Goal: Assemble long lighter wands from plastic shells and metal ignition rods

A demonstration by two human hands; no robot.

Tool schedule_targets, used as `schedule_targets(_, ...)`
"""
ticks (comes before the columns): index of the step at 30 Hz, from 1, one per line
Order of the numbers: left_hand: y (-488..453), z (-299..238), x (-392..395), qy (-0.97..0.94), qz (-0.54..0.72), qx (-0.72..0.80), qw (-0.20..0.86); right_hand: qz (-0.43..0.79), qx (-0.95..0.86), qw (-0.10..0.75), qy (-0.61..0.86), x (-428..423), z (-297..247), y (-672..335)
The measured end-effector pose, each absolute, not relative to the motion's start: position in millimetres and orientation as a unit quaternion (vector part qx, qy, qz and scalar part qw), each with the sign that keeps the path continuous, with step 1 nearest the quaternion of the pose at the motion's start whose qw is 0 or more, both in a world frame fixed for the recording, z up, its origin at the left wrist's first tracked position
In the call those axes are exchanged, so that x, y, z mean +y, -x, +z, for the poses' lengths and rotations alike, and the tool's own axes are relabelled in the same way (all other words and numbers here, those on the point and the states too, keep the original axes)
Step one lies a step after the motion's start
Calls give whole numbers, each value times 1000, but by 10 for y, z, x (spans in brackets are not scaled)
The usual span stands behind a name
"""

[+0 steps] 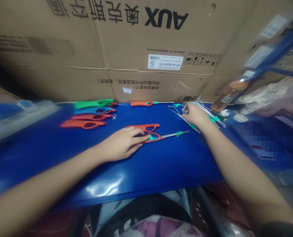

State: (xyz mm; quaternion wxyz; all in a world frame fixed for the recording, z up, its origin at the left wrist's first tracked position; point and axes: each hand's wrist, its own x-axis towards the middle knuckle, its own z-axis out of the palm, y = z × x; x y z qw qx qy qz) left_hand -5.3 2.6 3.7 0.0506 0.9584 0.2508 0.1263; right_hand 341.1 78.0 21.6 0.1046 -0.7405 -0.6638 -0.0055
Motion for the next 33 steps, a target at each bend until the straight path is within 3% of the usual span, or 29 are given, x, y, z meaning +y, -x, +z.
schedule_targets(4,26,-6,23,-953,147,255,69,67,-716,252,648,659,260,-3185)
schedule_targets(7,17,-28,6,-946,159,273,75,228,-738,351,529,472,266,-2911)
schedule_targets(11,0,-62,-16,-920,229,302,101,441,-700,367,425,157,236,-2541)
schedule_targets(14,-39,-71,-41,-885,314,302,166,506,-692,362,366,-9,186,-2376)
schedule_targets(19,-94,-44,-105,-841,355,303,272,383,-787,360,323,-59,110,-2318)
schedule_targets(22,-92,-44,-110,-827,350,325,297,383,-782,344,351,-38,123,-2353)
schedule_targets(28,-97,-65,-43,-711,393,344,471,232,-878,212,362,-39,219,-2481)
schedule_targets(33,-124,-17,-33,-614,389,320,608,215,-895,160,355,-42,204,-2472)
